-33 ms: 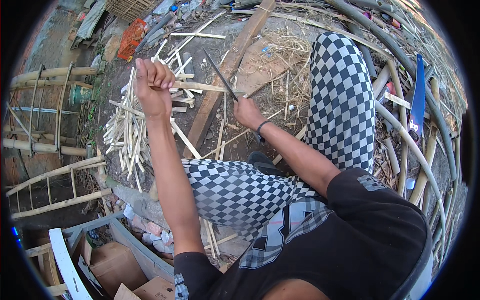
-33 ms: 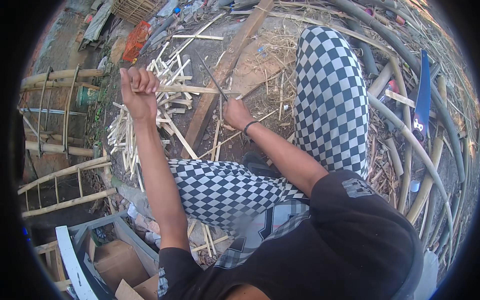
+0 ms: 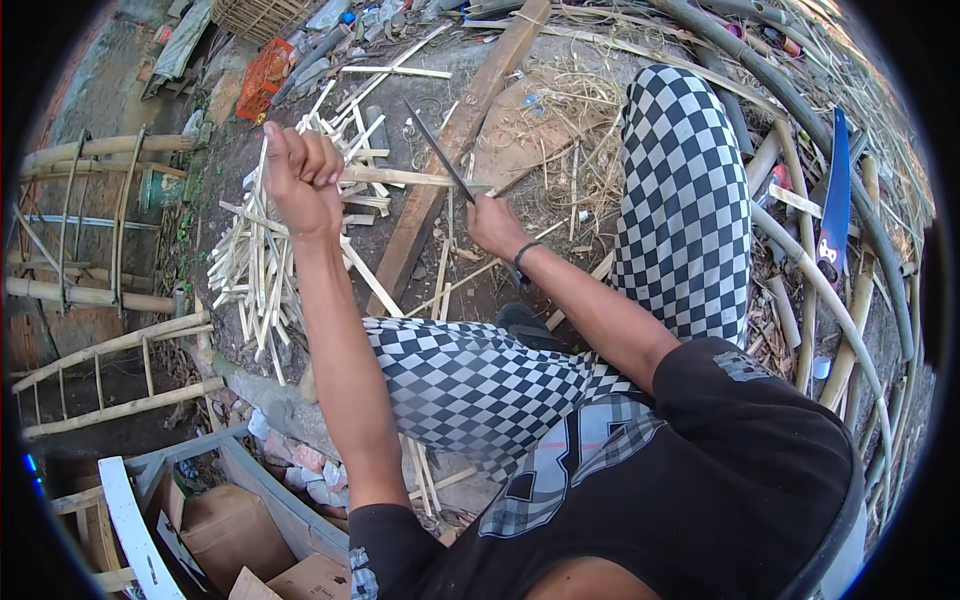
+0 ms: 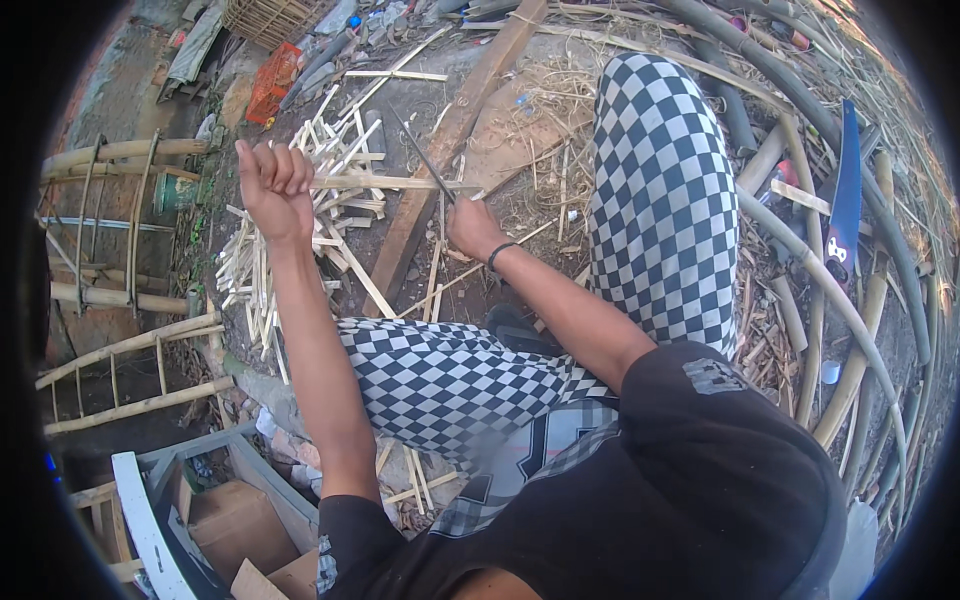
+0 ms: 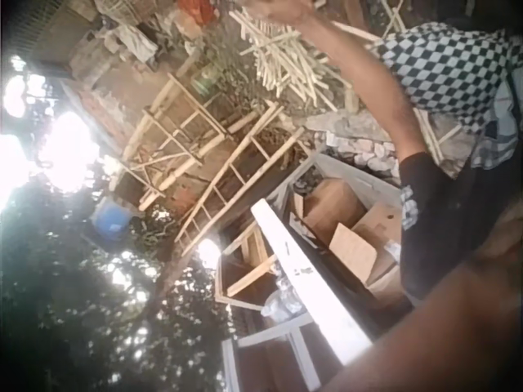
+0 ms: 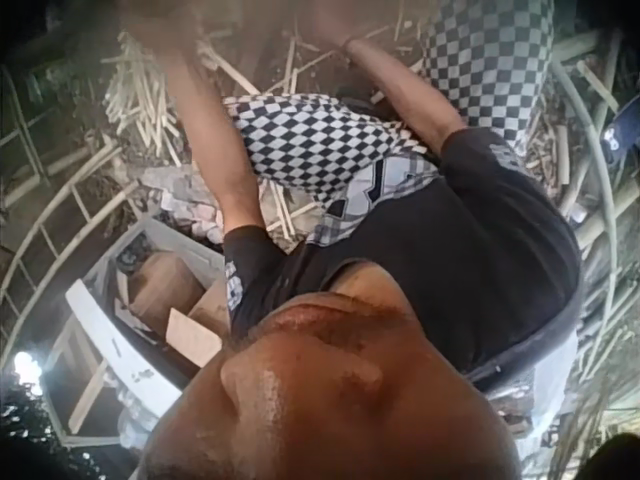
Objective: The person whittles bamboo sticks using a knife, holding the wood in one hand and shaving off thin strips with the blade while working outdoors.
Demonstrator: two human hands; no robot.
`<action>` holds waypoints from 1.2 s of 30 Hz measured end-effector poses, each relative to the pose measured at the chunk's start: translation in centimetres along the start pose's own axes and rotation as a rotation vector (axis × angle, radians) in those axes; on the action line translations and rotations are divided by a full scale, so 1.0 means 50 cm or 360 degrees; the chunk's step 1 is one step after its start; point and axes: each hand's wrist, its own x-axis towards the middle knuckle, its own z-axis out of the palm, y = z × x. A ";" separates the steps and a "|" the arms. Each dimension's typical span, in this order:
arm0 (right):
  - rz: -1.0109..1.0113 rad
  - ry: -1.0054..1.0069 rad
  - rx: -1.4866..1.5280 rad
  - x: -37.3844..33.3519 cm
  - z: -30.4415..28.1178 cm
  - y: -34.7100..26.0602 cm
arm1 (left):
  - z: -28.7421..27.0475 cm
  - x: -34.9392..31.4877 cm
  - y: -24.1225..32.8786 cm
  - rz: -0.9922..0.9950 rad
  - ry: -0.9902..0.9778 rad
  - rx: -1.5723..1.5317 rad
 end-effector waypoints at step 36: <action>0.0021 -0.0093 -0.0223 0.010 0.024 0.006 | -0.043 -0.029 -0.042 0.0150 0.0815 0.0080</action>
